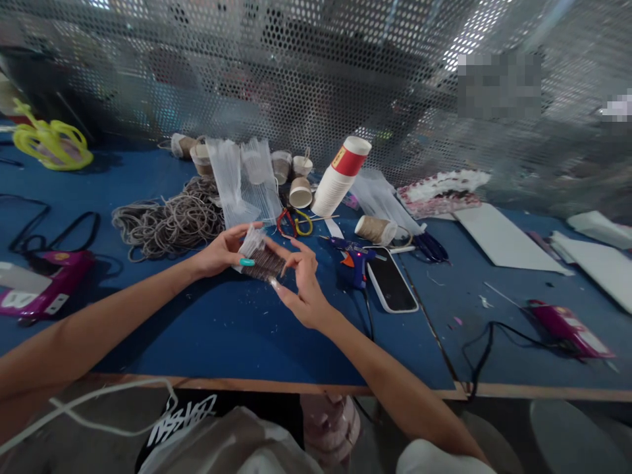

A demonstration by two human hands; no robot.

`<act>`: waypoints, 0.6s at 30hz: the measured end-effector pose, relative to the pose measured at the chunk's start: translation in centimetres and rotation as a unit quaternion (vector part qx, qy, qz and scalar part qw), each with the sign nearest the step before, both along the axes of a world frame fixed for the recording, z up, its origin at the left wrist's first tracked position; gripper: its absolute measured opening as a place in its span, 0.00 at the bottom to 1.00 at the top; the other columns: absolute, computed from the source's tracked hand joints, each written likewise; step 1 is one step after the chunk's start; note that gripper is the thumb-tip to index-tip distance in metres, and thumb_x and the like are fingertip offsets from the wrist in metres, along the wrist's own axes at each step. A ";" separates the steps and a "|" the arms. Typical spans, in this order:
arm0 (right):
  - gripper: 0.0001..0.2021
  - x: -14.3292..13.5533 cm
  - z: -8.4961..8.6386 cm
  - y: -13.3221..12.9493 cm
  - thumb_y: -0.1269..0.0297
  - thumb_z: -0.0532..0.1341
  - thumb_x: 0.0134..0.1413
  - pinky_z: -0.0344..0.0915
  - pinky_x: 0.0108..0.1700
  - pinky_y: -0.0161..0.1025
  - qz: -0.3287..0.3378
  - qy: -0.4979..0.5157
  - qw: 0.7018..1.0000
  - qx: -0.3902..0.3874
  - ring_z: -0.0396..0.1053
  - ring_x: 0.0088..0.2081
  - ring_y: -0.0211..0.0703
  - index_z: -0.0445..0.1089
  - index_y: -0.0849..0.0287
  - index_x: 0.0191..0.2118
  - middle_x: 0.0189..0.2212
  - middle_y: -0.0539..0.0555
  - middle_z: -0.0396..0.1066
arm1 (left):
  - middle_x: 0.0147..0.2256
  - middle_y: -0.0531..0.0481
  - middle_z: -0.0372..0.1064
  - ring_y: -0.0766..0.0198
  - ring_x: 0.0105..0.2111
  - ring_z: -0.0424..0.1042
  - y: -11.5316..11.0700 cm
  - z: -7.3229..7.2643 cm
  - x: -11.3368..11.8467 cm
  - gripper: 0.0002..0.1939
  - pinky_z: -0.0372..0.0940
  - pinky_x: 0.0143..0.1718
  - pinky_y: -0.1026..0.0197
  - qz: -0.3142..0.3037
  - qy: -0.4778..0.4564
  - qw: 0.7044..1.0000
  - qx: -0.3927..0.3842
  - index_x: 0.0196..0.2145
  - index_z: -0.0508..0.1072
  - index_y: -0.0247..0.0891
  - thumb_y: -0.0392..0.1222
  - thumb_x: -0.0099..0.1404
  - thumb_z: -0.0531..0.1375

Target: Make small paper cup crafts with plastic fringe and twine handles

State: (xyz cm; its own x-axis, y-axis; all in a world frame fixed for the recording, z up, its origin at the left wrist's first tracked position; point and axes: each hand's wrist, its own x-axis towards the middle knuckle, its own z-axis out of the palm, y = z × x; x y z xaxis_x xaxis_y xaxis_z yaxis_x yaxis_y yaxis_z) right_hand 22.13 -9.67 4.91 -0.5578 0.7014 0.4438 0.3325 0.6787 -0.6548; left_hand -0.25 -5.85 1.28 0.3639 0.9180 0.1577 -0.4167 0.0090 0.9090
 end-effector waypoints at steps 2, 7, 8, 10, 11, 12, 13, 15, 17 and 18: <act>0.10 0.0 -0.1 -0.1 0.59 0.55 0.56 0.50 0.57 0.63 -0.004 -0.007 1.000 -0.003 0.48 0.65 0.59 0.51 0.52 0.37 0.53 0.62 0.64 | 0.42 0.50 0.76 0.59 0.42 0.75 0.0 0.1 0.0 0.46 0.69 0.45 0.61 0.000 0.002 1.000 0.013 0.59 0.66 0.51 0.35 0.43 0.75; 0.12 -0.1 0.4 -0.8 0.63 0.58 0.50 0.49 0.56 0.62 -0.007 -0.027 0.999 0.018 0.51 0.63 0.60 0.50 0.52 0.34 0.55 0.58 0.66 | 0.44 0.49 0.75 0.58 0.44 0.75 -0.2 0.5 0.0 0.51 0.67 0.47 0.60 -0.003 -0.002 1.000 0.019 0.64 0.59 0.51 0.38 0.45 0.75; 0.12 -0.1 0.5 -0.9 0.64 0.58 0.50 0.49 0.57 0.62 -0.004 -0.029 0.999 0.025 0.51 0.63 0.59 0.50 0.52 0.34 0.56 0.57 0.66 | 0.44 0.49 0.74 0.57 0.44 0.75 -0.2 0.5 0.1 0.51 0.67 0.48 0.60 -0.004 -0.004 1.000 0.017 0.64 0.59 0.51 0.38 0.45 0.75; 0.11 -0.1 0.7 -0.9 0.65 0.58 0.50 0.48 0.57 0.62 0.002 -0.032 0.999 0.038 0.52 0.63 0.59 0.50 0.52 0.34 0.56 0.56 0.67 | 0.44 0.49 0.74 0.58 0.44 0.75 -0.3 0.5 0.1 0.51 0.68 0.47 0.60 -0.008 -0.011 1.000 0.015 0.63 0.60 0.51 0.37 0.44 0.75; 0.11 -0.1 0.7 -0.9 0.66 0.57 0.50 0.47 0.57 0.61 0.003 -0.034 0.999 0.042 0.52 0.62 0.59 0.50 0.52 0.34 0.56 0.55 0.68 | 0.43 0.50 0.74 0.58 0.44 0.75 -0.3 0.5 0.1 0.51 0.68 0.47 0.60 -0.009 -0.014 1.000 0.015 0.63 0.60 0.51 0.37 0.44 0.75; 0.11 -0.1 0.7 -0.9 0.66 0.57 0.50 0.47 0.57 0.61 0.004 -0.037 0.998 0.043 0.52 0.62 0.59 0.50 0.51 0.33 0.55 0.55 0.69 | 0.42 0.50 0.74 0.58 0.44 0.75 -0.3 0.5 0.1 0.50 0.68 0.47 0.60 -0.009 -0.015 1.000 0.016 0.63 0.60 0.51 0.37 0.44 0.75; 0.11 -0.1 0.7 -0.8 0.66 0.57 0.50 0.47 0.57 0.62 0.005 -0.040 0.998 0.040 0.52 0.62 0.59 0.51 0.51 0.33 0.54 0.55 0.70 | 0.42 0.50 0.74 0.58 0.43 0.75 -0.2 0.4 0.1 0.50 0.68 0.47 0.60 -0.008 -0.013 1.000 0.018 0.63 0.60 0.51 0.37 0.44 0.75; 0.11 0.0 0.7 -0.7 0.65 0.58 0.48 0.46 0.57 0.62 0.005 -0.049 0.998 0.029 0.53 0.62 0.60 0.51 0.51 0.32 0.51 0.55 0.71 | 0.41 0.50 0.74 0.58 0.43 0.75 -0.2 0.4 0.0 0.50 0.68 0.47 0.60 -0.006 -0.005 1.000 0.020 0.63 0.60 0.51 0.36 0.45 0.75; 0.11 0.2 0.6 -0.8 0.65 0.58 0.46 0.46 0.57 0.62 0.008 -0.056 0.998 0.025 0.53 0.62 0.61 0.51 0.51 0.31 0.46 0.55 0.73 | 0.40 0.51 0.74 0.59 0.42 0.75 -0.2 0.2 0.0 0.50 0.68 0.45 0.61 -0.002 0.000 1.000 0.021 0.63 0.60 0.51 0.36 0.45 0.74; 0.11 0.3 0.5 -0.8 0.65 0.58 0.46 0.46 0.57 0.62 0.011 -0.057 0.998 0.030 0.54 0.61 0.61 0.51 0.52 0.30 0.44 0.55 0.73 | 0.39 0.51 0.73 0.60 0.41 0.75 -0.1 0.2 0.0 0.50 0.68 0.44 0.61 0.000 0.000 1.000 0.022 0.63 0.60 0.51 0.36 0.45 0.74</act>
